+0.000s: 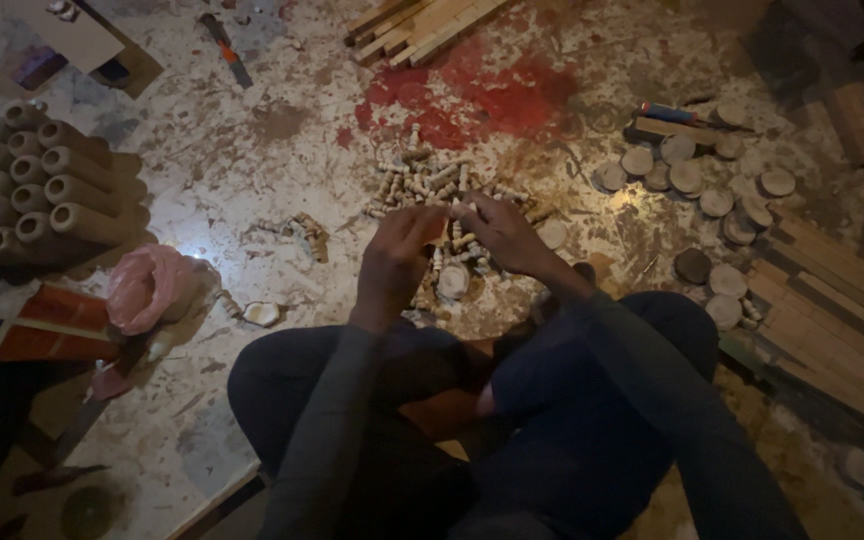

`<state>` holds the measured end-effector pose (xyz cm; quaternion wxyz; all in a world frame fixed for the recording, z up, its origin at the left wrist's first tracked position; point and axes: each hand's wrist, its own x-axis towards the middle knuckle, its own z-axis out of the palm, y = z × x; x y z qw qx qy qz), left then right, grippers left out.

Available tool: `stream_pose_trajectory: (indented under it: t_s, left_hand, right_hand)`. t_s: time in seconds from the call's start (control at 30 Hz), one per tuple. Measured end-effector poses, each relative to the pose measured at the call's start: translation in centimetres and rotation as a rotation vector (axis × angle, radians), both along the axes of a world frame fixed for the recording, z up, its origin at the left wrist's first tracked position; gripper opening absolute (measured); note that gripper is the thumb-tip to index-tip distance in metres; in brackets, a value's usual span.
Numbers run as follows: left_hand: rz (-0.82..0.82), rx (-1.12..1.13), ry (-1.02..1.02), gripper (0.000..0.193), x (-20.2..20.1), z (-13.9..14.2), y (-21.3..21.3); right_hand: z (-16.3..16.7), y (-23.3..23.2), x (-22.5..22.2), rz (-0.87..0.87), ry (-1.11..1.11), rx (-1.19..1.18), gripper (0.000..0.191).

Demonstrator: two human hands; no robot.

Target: The person sits on the floor and repeatedly picks up small cylindrical wooden pieces, aligns them, and presses them together to form short stacked assemblies. The person handles the pieces by hand and places the assembled units back into a growing pile on the floor.

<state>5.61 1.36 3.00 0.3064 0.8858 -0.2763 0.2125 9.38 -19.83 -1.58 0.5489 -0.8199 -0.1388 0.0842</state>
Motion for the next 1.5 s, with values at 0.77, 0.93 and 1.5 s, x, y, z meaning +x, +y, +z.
stream_pose_trajectory:
  t_s: [0.77, 0.93, 1.5]
  left_hand:
    - [-0.093, -0.146, 0.238, 0.041, 0.5, -2.3, -0.7]
    - [-0.082, -0.110, 0.137, 0.043, 0.6, -2.6, -0.4]
    - [0.012, 0.071, -0.196, 0.047, -0.7, -0.6, -1.5]
  right_hand:
    - [0.4, -0.6, -0.4, 0.112, -0.444, -0.209, 0.031]
    - [0.6, -0.1, -0.3, 0.057, -0.548, -0.311, 0.031]
    - [-0.9, 0.7, 0.1, -0.220, 0.345, 0.118, 0.058]
